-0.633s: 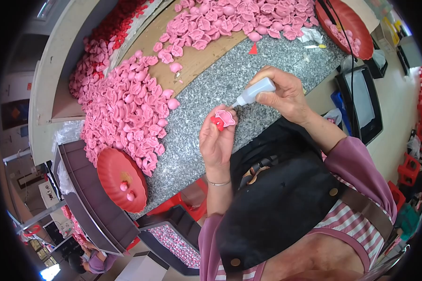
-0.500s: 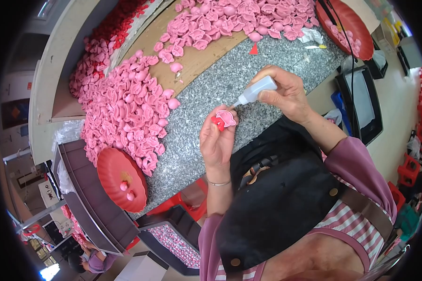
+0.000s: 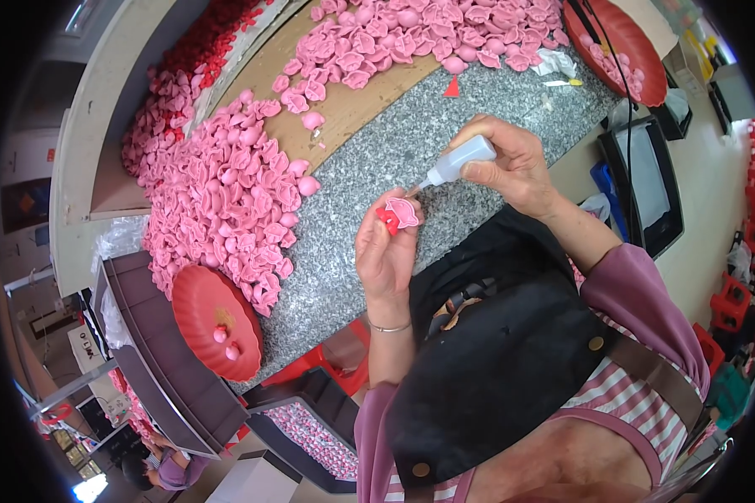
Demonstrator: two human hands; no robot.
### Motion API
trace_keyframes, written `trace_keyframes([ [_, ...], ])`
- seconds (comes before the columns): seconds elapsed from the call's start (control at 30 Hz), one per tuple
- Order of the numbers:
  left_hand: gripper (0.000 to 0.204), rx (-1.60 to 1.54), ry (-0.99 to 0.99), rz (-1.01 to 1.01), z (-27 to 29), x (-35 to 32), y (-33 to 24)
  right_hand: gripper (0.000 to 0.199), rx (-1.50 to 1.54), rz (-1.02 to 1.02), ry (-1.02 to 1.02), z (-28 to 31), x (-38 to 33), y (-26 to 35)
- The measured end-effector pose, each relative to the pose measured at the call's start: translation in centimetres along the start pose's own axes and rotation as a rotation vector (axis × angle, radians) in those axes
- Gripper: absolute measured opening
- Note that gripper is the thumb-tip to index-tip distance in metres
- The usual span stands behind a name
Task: Applying adhesive and manually joining small pink plastic toy components on an assembly line.
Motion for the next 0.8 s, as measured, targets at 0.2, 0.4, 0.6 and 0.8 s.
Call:
trace_keyframes([
  [0.2, 0.048, -0.006, 0.007, -0.025, 0.18, 0.10, -0.18, 0.022, -0.054, 0.016, 0.005, 0.15, -0.11, 0.29],
  [0.4, 0.048, 0.010, 0.013, -0.045, 0.25, 0.13, -0.34, 0.021, -0.082, 0.020, 0.015, 0.15, -0.23, 0.33],
  [0.6, 0.045, 0.042, -0.006, -0.064, 0.69, 0.22, -0.54, 0.020, -0.113, 0.037, 0.021, -0.01, -0.30, 0.59],
  [0.8, 0.044, 0.060, -0.029, -0.078, 1.02, 0.16, -0.71, 0.021, -0.137, 0.040, 0.025, -0.26, -0.49, 0.62],
])
Point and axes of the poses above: each hand's wrist, its own x-axis towards the middle knuckle, its own z-axis out of the back of the hand, y = z × x, the point moved 7 cm from there along x, towards the middle knuckle, and after that the axes turned 4 degrees about z, right-handed, at the moved point
